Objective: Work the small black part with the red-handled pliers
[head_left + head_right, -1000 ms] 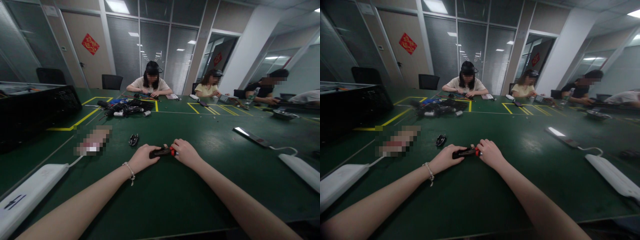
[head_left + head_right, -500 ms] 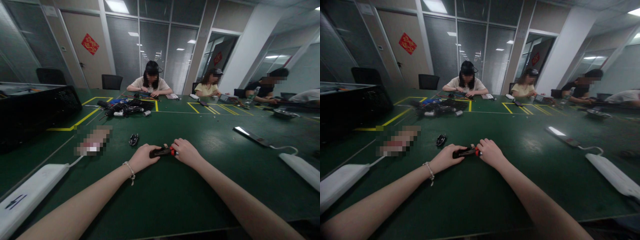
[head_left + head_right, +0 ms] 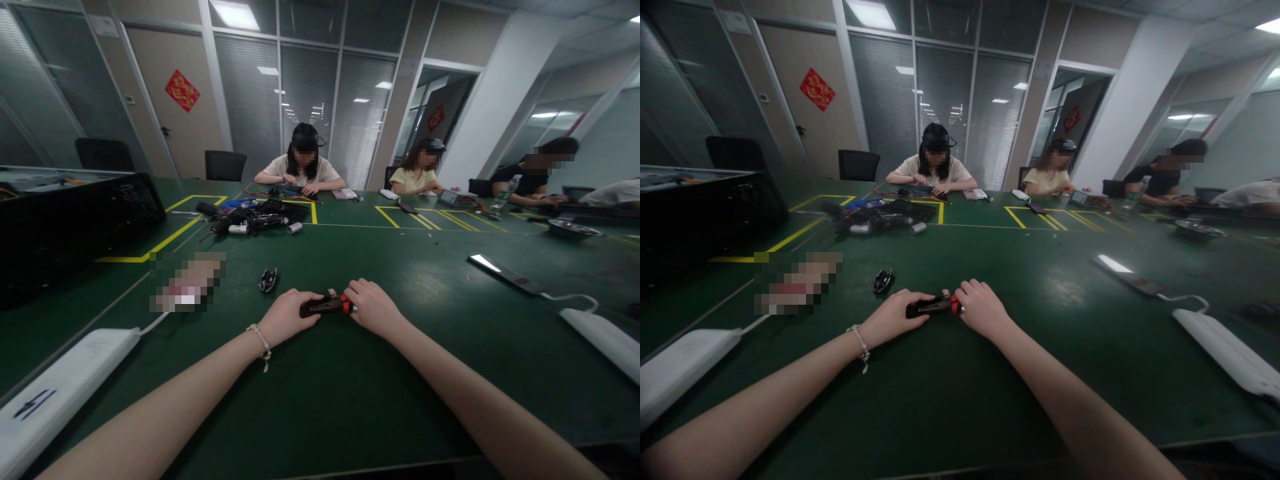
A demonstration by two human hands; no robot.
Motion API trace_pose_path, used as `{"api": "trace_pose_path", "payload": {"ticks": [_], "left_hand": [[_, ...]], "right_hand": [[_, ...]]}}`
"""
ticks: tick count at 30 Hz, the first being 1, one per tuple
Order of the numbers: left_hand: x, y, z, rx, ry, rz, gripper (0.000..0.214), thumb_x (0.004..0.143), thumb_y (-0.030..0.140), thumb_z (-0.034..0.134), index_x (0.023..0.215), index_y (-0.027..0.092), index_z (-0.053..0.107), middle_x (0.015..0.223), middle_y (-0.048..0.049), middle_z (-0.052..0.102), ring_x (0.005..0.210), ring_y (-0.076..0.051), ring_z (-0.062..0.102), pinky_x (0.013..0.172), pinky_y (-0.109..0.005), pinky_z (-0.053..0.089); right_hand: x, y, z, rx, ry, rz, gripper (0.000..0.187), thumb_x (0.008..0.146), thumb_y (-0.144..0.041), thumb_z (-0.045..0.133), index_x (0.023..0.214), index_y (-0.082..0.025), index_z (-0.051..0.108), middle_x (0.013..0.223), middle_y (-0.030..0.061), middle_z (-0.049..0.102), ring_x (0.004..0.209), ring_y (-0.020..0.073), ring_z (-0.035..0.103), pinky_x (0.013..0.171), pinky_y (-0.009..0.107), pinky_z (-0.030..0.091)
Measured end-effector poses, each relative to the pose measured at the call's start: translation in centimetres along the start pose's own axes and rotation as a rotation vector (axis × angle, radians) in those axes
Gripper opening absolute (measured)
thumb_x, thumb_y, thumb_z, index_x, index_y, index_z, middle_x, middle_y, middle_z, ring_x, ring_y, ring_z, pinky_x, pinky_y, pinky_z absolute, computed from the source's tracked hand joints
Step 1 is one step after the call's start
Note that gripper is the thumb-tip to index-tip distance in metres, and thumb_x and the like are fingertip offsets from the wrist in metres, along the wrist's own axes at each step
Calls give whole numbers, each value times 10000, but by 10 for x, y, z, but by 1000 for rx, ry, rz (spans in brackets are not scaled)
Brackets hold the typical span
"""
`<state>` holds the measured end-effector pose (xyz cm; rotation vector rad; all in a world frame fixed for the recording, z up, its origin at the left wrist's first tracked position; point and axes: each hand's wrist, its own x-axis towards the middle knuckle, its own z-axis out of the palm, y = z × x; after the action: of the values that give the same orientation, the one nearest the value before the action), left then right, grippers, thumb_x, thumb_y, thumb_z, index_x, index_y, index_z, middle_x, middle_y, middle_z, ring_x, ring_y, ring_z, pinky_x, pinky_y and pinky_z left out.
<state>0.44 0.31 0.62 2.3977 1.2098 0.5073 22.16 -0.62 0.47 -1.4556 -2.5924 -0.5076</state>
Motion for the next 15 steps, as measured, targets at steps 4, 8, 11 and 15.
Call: {"api": "trace_pose_path", "payload": {"ticks": [4, 8, 11, 15], "left_hand": [[1, -1, 1, -11, 1, 10, 390, 737, 329, 551, 1120, 265, 519, 983, -12, 595, 867, -183, 527, 753, -300, 413], [1, -2, 2, -6, 4, 10, 391, 735, 334, 555, 1117, 261, 519, 984, -13, 595, 867, -187, 527, 744, -301, 416], [1, -3, 3, -12, 6, 22, 383, 739, 338, 550, 1114, 266, 519, 985, -7, 595, 864, -181, 526, 744, -300, 415], [0, -3, 2, -2, 8, 30, 381, 734, 333, 553, 1107, 261, 522, 1001, -3, 596, 874, -185, 524, 759, -309, 408]], "right_hand": [[0, 0, -2, -1, -2, 3, 213, 693, -213, 550, 891, -139, 565, 907, 79, 554, 806, 186, 474, 690, 292, 370], [0, 0, -1, 3, 2, -1, 202, 688, -209, 552, 877, -139, 565, 897, 74, 553, 798, 183, 471, 687, 288, 369], [0, 0, 0, 13, 4, 7, 203, 688, -210, 551, 879, -141, 563, 899, 74, 554, 797, 183, 471, 680, 287, 369], [0, -1, -2, 16, -1, 11, 189, 689, -203, 548, 868, -146, 570, 889, 74, 559, 788, 181, 473, 673, 284, 369]]}}
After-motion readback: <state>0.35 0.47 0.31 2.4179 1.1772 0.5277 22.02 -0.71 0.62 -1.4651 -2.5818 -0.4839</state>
